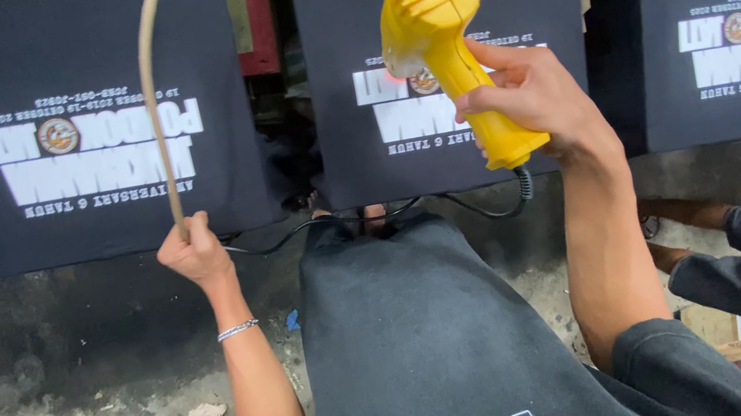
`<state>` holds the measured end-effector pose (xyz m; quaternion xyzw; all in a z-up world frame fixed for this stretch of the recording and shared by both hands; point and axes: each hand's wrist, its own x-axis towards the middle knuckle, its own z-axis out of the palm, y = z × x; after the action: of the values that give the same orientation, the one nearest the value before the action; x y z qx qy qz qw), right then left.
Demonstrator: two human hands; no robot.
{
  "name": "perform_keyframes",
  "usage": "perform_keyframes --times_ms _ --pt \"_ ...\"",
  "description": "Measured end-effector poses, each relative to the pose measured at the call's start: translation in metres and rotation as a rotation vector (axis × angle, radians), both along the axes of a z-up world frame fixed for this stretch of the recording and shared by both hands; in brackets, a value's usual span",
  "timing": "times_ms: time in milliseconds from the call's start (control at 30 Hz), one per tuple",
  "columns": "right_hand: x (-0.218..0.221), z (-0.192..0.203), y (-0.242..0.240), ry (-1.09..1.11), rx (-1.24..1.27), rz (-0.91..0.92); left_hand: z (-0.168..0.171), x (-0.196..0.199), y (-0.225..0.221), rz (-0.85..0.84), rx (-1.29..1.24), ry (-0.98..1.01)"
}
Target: Drying screen-printed designs on black t-shirts using a handheld heat gun.
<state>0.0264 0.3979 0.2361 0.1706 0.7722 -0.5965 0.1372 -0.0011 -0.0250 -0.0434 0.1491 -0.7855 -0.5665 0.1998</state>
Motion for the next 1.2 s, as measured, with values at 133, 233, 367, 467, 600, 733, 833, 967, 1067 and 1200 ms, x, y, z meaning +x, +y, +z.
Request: perform_keyframes --times_ms 133,233,367,467,600,733,833,967,1067,1200 --pt "-0.018 0.013 -0.039 -0.022 -0.003 0.041 0.009 0.001 -0.003 -0.062 0.015 -0.05" --pt "-0.026 0.023 -0.064 -0.038 -0.013 0.075 0.015 -0.001 -0.008 -0.114 0.005 -0.087" --pt "-0.022 0.011 -0.063 -0.059 0.002 0.047 0.026 0.0 -0.015 -0.175 0.023 -0.114" --pt "-0.01 0.007 -0.059 -0.074 0.039 -0.017 0.031 0.001 -0.035 -0.195 0.023 -0.11" --pt "0.011 0.02 -0.064 -0.066 0.084 -0.172 0.024 -0.004 -0.064 -0.204 0.006 -0.103" --pt "0.02 0.019 -0.064 -0.069 0.106 -0.241 0.029 -0.015 -0.083 -0.238 -0.027 -0.085" --pt "0.02 0.023 -0.081 -0.064 0.054 -0.279 0.032 -0.029 -0.083 -0.219 -0.008 -0.06" --pt "0.008 0.026 -0.108 -0.139 0.018 -0.207 0.046 -0.033 -0.084 -0.253 0.009 -0.047" --pt "0.004 0.029 -0.109 -0.128 -0.002 -0.195 0.038 -0.036 -0.081 -0.27 0.0 -0.046" --pt "0.011 0.023 -0.092 -0.124 0.06 -0.235 0.029 -0.034 -0.085 -0.24 -0.062 -0.039"
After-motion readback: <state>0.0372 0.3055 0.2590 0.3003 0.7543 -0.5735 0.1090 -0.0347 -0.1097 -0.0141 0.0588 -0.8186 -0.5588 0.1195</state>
